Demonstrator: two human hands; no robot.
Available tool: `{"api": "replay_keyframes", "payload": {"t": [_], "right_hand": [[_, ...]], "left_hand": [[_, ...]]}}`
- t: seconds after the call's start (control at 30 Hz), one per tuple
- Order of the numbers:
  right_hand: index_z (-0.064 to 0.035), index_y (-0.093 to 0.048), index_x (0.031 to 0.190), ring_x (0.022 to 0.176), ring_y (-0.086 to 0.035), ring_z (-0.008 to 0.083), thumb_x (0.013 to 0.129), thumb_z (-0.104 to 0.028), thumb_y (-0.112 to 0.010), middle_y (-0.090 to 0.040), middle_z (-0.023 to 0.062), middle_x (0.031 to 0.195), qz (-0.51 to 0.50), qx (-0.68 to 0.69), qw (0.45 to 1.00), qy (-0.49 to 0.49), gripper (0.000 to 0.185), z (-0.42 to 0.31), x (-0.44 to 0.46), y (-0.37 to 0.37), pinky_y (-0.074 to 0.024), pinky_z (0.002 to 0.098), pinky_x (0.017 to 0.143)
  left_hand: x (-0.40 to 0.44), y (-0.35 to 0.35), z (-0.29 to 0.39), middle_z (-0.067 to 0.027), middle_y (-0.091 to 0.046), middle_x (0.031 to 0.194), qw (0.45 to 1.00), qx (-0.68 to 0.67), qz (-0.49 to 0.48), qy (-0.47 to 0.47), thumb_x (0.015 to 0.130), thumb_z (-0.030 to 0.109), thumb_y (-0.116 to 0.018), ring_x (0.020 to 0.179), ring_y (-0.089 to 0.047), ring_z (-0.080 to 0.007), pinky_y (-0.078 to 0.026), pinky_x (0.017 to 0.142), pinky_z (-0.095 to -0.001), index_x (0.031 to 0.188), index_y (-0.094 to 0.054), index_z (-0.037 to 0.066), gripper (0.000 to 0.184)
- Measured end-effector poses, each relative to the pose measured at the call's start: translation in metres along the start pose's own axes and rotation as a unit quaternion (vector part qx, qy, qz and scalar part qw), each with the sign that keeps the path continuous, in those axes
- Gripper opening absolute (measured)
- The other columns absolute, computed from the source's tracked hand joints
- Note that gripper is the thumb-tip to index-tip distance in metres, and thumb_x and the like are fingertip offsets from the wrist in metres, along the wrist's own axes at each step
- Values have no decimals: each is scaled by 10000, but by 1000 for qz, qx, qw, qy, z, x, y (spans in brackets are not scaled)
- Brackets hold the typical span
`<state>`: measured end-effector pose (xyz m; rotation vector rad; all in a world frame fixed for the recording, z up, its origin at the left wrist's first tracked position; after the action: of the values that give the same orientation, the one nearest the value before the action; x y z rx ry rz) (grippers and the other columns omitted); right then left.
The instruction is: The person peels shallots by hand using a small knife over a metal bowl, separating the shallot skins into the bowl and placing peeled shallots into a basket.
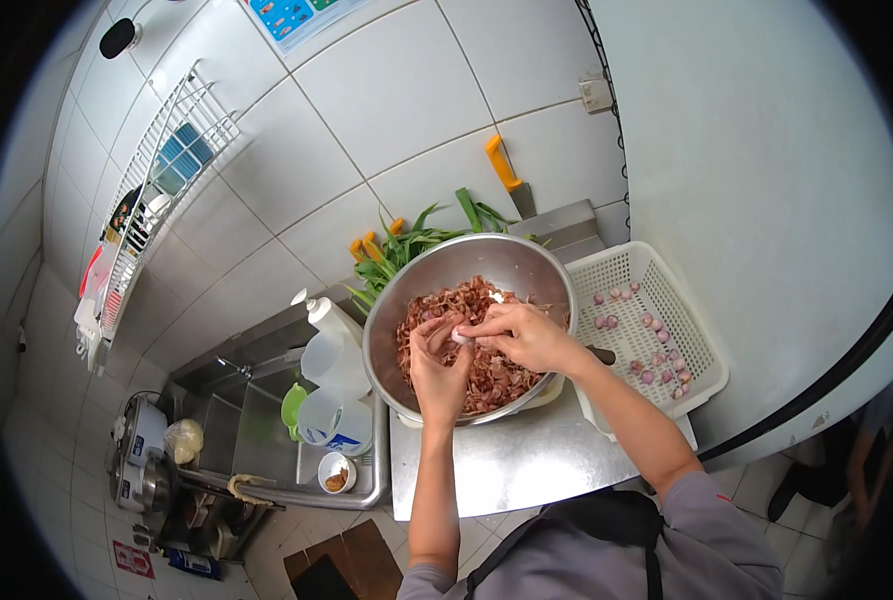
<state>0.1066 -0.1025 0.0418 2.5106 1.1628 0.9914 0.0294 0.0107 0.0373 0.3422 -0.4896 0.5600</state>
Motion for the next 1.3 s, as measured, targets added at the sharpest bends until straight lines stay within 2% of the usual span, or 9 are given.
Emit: {"api": "replay_keyframes", "payload": {"t": [0.17, 0.27, 0.37, 0.57, 0.77, 0.97, 1.0, 1.2, 1.3], "right_hand": [[-102, -614, 1061, 590, -519, 119, 829, -101, -548, -555, 43, 657, 82, 125, 988, 45, 241, 31, 4, -12, -426, 284, 579], [-77, -610, 1067, 471, -377, 51, 852, -99, -535, -514, -17, 660, 1, 274, 936, -219, 228, 32, -1, -5, -305, 228, 392], [-89, -590, 1101, 426, -302, 15, 872, -113, -511, -471, -36, 626, 36, 326, 903, -278, 243, 40, -3, -4, -213, 206, 343], [-94, -561, 1142, 438, -308, 18, 873, -120, -505, -438, -43, 560, 55, 330, 893, -302, 276, 49, -5, -5, -214, 204, 354], [-140, -588, 1109, 559, -500, 135, 814, -178, -577, -589, 59, 640, 105, -46, 987, -116, 298, 75, 5, 14, -443, 287, 578], [-119, -584, 1099, 701, -596, 208, 790, -134, -572, -623, 147, 765, 66, -124, 966, -219, 310, 40, 19, 83, -457, 302, 696], [-109, -583, 1099, 703, -598, 210, 789, -132, -571, -625, 155, 777, 57, -129, 968, -209, 311, 34, 21, 88, -458, 303, 696], [-58, -578, 1086, 798, -621, 249, 788, -129, -564, -624, 199, 888, 4, -137, 972, -189, 307, 35, 19, 79, -460, 305, 738], [-22, -578, 1067, 850, -619, 276, 795, -138, -552, -620, 206, 906, 11, -119, 971, -207, 296, 51, 5, 71, -456, 316, 772]], "left_hand": [[-3, 0, -9, -169, -566, 1051, 1000, -5, 9, 20, 738, -41, -604, 950, -560, -172, -458, 801, -256, 1046, -393, -22, 373], [-2, -1, -12, -175, -558, 1064, 997, -39, 8, 60, 743, -44, -601, 961, -555, -176, -461, 810, -252, 1042, -393, -21, 365], [-2, -2, -16, -179, -549, 1076, 991, -108, 17, 77, 757, -43, -593, 970, -550, -180, -464, 815, -245, 1043, -392, -21, 351], [3, 6, -21, -192, -513, 1131, 984, -168, 33, 57, 792, -48, -551, 993, -542, -189, -465, 836, -266, 1123, -368, -36, 379], [2, -3, -18, -189, -535, 1082, 971, -208, 1, 118, 821, 5, -541, 962, -558, -198, -479, 812, -278, 1167, -357, -35, 394], [-56, -104, 28, -85, -578, 980, 947, -32, -317, 35, 766, 76, -613, 847, -575, -129, -474, 697, -241, 1053, -529, 20, 305], [-65, -124, 27, -108, -574, 978, 934, -23, -355, 38, 776, 89, -591, 837, -593, -203, -480, 726, -300, 1050, -523, 17, 291], [-59, -152, 8, -174, -527, 1113, 941, 109, -300, -110, 789, 95, -539, 941, -548, -347, -447, 799, -396, 1072, -524, 38, 289], [-14, -87, 20, -132, -617, 934, 963, 130, -227, -65, 797, 72, -545, 788, -615, -259, -486, 693, -319, 972, -589, 35, 184]]}}
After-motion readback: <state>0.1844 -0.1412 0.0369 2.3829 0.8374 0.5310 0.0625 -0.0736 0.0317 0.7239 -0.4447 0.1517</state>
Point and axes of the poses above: each hand's wrist, its own x-axis towards the middle knuckle, its own y-axis out of the back of the hand, z = x × y, the point moved 5 cm from there along x, towards the middle knuckle
